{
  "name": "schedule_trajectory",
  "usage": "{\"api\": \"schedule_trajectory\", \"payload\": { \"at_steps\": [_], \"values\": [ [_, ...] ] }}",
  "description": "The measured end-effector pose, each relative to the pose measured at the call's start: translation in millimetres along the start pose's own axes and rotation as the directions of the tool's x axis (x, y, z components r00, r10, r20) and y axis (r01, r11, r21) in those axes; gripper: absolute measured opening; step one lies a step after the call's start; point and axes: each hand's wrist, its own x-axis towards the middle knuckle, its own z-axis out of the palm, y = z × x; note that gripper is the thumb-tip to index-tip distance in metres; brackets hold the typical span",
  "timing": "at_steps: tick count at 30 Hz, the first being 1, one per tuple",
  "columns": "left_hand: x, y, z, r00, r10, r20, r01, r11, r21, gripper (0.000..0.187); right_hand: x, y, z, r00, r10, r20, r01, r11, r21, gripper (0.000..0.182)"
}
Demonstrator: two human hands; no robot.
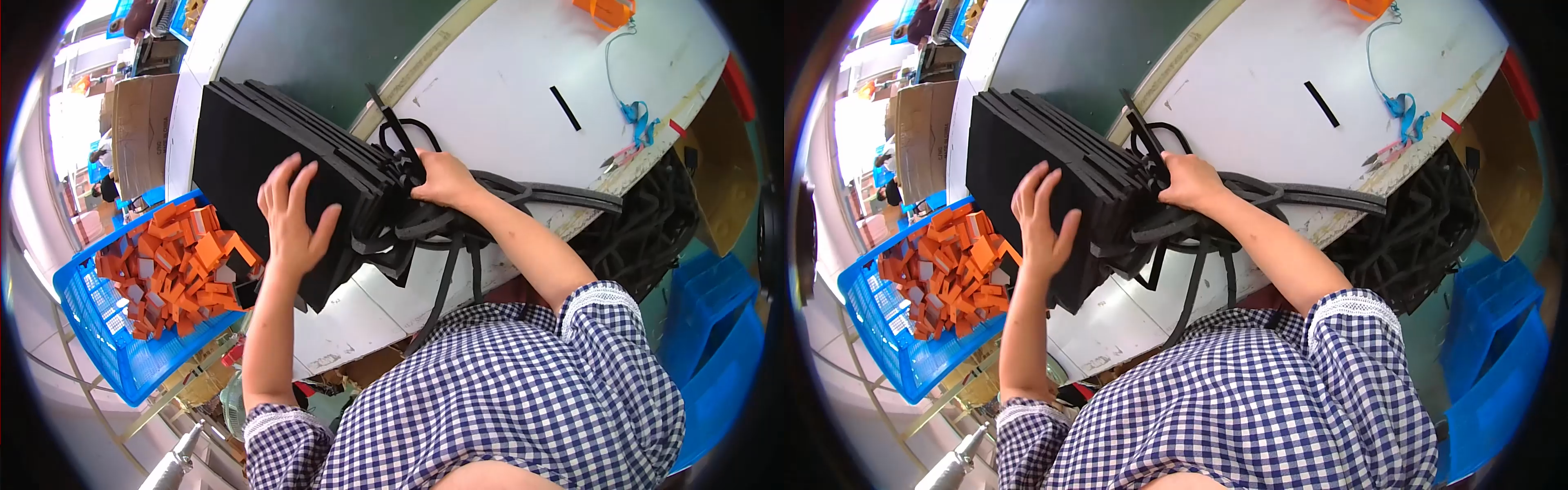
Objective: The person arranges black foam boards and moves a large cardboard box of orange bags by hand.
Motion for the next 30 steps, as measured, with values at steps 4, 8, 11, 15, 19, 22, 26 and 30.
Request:
{"api": "schedule_trajectory", "payload": {
  "at_steps": [4, 8, 11, 15, 19, 22, 26, 30],
  "values": [
    [77.7, 15.7, 13.4, 0.927, 0.257, 0.273, -0.214, 0.961, -0.176, 0.039, 2.4, 1.5, 0.5, 0.999, 0.051, -0.016, -0.051, 0.998, 0.020, 0.049],
    [124.8, 42.8, 44.6, 0.464, 0.047, 0.885, -0.256, 0.963, 0.083, 0.052, -1.6, 6.9, 7.5, 0.996, 0.066, -0.064, -0.060, 0.995, 0.078, 0.051],
    [120.9, 27.5, 70.0, 0.373, 0.059, 0.926, -0.331, 0.941, 0.074, 0.054, -14.0, 4.7, 3.9, 0.989, 0.122, -0.078, -0.109, 0.982, 0.157, 0.048],
    [118.9, 25.9, 89.3, 0.397, 0.086, 0.914, -0.382, 0.921, 0.079, 0.051, -24.1, 4.3, 12.3, 0.978, 0.139, -0.156, -0.112, 0.979, 0.170, 0.043],
    [131.1, 26.5, 91.4, 0.325, 0.029, 0.945, -0.327, 0.941, 0.084, 0.045, -29.5, 8.8, 15.7, 0.969, 0.126, -0.212, -0.090, 0.981, 0.172, 0.039],
    [130.5, 13.0, 88.7, 0.323, 0.004, 0.946, -0.281, 0.955, 0.092, 0.039, -63.0, 13.1, 4.4, 0.976, 0.155, -0.151, -0.124, 0.973, 0.195, 0.037],
    [119.8, -5.9, 87.4, 0.401, 0.080, 0.913, -0.236, 0.972, 0.019, 0.036, -116.5, 22.9, -1.3, 0.977, 0.212, 0.004, -0.209, 0.964, 0.166, 0.037],
    [118.7, -4.7, 76.0, 0.518, 0.167, 0.839, -0.215, 0.975, -0.061, 0.036, -146.6, 25.3, -3.2, 0.988, 0.155, 0.027, -0.156, 0.987, 0.047, 0.032]
  ]
}}
